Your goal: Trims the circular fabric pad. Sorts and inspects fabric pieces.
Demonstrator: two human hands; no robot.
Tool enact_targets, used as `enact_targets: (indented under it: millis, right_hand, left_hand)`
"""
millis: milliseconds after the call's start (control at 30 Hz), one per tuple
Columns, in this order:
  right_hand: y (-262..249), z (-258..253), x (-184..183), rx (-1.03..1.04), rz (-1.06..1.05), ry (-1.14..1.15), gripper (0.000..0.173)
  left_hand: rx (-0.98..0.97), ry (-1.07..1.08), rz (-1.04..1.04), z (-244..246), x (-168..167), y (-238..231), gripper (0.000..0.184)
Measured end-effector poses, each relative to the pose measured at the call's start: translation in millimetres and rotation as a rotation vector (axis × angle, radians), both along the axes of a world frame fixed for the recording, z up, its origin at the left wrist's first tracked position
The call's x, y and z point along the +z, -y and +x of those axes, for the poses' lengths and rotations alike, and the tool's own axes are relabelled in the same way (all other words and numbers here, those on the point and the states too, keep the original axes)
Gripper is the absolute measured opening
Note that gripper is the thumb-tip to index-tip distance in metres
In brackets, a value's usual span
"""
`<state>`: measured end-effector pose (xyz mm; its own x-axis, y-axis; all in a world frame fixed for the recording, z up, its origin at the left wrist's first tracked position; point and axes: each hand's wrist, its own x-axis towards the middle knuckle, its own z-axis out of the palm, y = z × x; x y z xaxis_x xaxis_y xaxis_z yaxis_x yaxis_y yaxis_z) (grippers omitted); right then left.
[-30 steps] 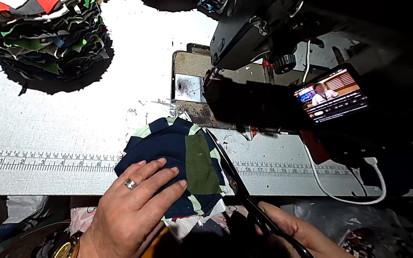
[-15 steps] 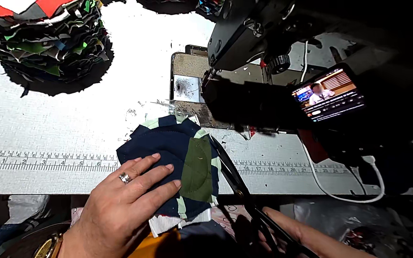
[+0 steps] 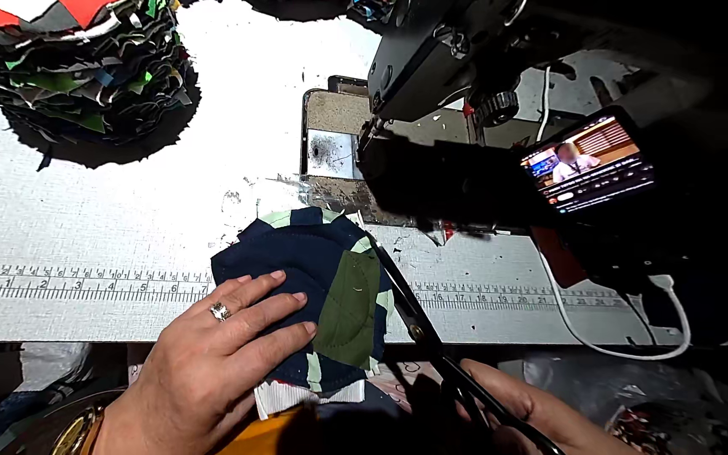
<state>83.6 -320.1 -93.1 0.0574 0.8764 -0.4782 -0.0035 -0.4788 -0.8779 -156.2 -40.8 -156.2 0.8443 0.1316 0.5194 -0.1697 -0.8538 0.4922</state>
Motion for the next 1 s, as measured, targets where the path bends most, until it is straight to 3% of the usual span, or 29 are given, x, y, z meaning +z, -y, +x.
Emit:
enact_targets:
  millis: [300,433,567,1000]
  right_hand:
    - [2,-10,5,-0.073,-0.027,0.08,0.029]
    - [9,4,5,0.113,-0.062,0.062,0.048]
    - [10,10,10,0.174,-0.076,0.076,0.063]
    - [-2,15,-5,0.135,-0.014,-0.034,0.048]
  left_hand:
    - [0.086,-0.013,0.212,7,4,10,0.028]
    - [0.15,0.015,0.158,4,5,9,0.031]
    - [0.098,0.034,0.036,1,3,2,0.03]
    - [-0.02,0.043,-0.01,1,-2,0,0.028]
